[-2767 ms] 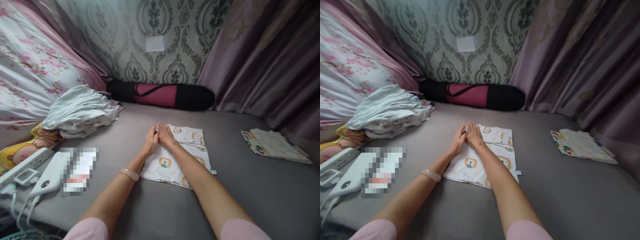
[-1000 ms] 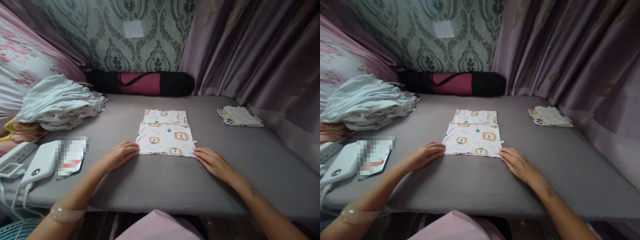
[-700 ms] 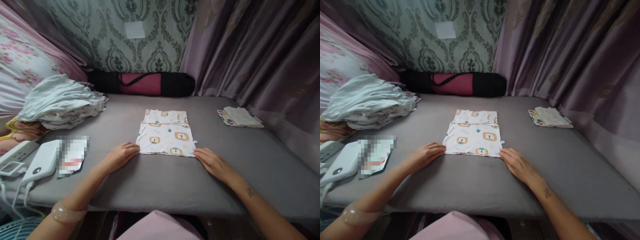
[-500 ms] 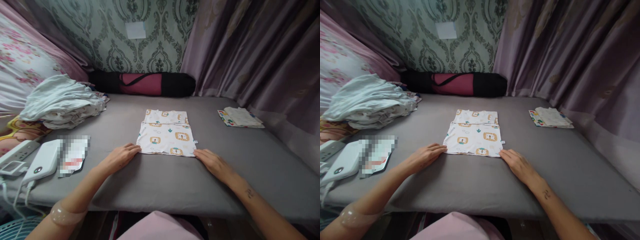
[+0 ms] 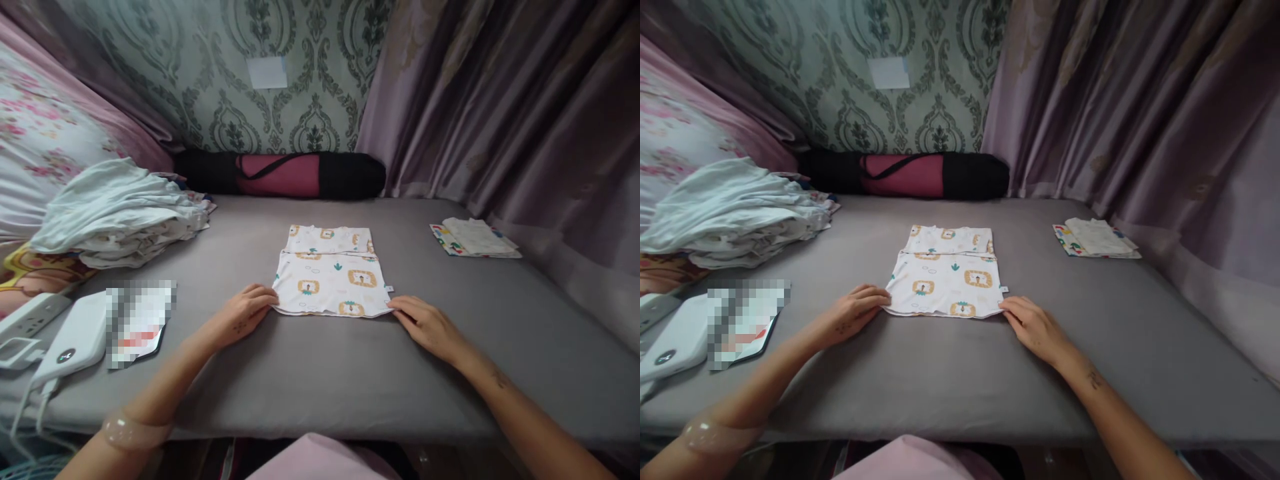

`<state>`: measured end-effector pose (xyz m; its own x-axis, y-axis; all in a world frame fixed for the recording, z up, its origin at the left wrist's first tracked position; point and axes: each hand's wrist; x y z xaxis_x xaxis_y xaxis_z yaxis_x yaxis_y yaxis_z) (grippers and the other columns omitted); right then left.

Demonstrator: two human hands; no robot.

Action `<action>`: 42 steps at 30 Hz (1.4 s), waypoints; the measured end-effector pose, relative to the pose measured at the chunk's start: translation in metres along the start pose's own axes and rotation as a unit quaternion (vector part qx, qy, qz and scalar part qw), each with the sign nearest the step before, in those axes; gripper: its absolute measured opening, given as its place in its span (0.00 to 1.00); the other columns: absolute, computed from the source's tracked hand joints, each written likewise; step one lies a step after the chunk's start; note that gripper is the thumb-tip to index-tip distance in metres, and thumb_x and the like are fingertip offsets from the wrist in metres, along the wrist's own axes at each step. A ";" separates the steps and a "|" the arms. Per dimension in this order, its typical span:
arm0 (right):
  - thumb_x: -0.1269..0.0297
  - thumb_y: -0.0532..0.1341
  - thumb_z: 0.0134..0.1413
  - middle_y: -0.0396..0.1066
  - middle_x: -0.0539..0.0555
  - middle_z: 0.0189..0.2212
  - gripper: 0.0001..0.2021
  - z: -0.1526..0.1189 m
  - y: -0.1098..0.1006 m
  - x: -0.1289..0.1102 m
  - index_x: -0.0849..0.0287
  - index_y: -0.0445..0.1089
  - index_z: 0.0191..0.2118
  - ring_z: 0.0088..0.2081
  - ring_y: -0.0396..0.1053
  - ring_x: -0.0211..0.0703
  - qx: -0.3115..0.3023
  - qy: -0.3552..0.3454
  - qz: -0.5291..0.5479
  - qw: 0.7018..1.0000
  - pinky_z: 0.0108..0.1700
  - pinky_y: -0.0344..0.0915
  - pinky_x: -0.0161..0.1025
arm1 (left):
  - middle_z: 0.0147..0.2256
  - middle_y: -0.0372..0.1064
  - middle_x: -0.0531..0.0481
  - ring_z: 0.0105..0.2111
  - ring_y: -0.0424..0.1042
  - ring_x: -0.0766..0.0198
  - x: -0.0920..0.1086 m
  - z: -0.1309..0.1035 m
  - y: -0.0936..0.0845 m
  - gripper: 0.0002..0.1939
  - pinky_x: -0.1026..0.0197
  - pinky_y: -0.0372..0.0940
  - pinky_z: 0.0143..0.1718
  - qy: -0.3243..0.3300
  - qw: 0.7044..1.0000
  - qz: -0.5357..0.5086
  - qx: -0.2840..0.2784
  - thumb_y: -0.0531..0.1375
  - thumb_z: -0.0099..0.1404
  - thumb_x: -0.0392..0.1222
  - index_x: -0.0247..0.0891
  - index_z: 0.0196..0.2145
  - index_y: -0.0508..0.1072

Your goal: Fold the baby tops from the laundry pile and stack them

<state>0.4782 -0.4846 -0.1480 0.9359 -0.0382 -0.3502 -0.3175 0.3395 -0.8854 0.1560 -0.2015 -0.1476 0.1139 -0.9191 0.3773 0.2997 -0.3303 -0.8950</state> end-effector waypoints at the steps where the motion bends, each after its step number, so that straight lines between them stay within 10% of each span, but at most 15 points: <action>1: 0.65 0.51 0.63 0.75 0.55 0.45 0.14 0.002 -0.001 0.000 0.53 0.73 0.47 0.46 0.72 0.47 0.011 0.010 -0.001 1.000 0.50 0.70 0.47 | 0.47 0.71 0.45 0.49 0.67 0.59 -0.001 0.002 -0.003 0.14 0.57 0.65 0.50 0.007 1.000 -0.004 0.010 0.49 0.71 0.39 0.42 0.47 0.73; 9: 0.63 0.52 0.60 0.76 0.55 0.42 0.13 0.033 -0.010 -0.004 0.54 0.73 0.42 0.43 0.73 0.47 0.158 0.086 0.002 0.984 0.48 0.69 0.44 | 0.38 0.75 0.46 0.37 0.72 0.61 -0.004 0.037 -0.022 0.14 0.61 0.67 0.39 -0.089 0.985 0.015 0.147 0.51 0.69 0.45 0.40 0.43 0.75; 18: 0.57 0.55 0.55 0.76 0.57 0.32 0.12 0.094 0.001 0.008 0.59 0.71 0.36 0.33 0.74 0.47 0.308 0.181 0.060 0.932 0.39 0.69 0.41 | 0.29 0.74 0.51 0.28 0.71 0.65 -0.009 0.094 -0.018 0.13 0.64 0.66 0.34 -0.270 0.903 -0.090 0.321 0.57 0.59 0.47 0.37 0.36 0.75; 42: 0.57 0.49 0.58 0.75 0.62 0.35 0.18 0.186 0.048 0.082 0.62 0.70 0.43 0.37 0.71 0.51 0.243 0.289 0.047 0.925 0.41 0.65 0.44 | 0.30 0.72 0.48 0.32 0.69 0.61 -0.078 0.180 0.019 0.09 0.62 0.61 0.35 -0.346 0.883 -0.104 0.299 0.54 0.60 0.41 0.37 0.35 0.72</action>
<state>0.5677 -0.2963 -0.1621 0.6252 -0.4343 -0.6484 -0.1559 0.7446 -0.6490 0.3233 -0.0975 -0.1514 0.4876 -0.4313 0.7591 0.8050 -0.1144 -0.5821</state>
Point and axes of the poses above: each hand's wrist, its own z-axis towards the middle knuckle, its own y-axis out of the palm, x = y × z
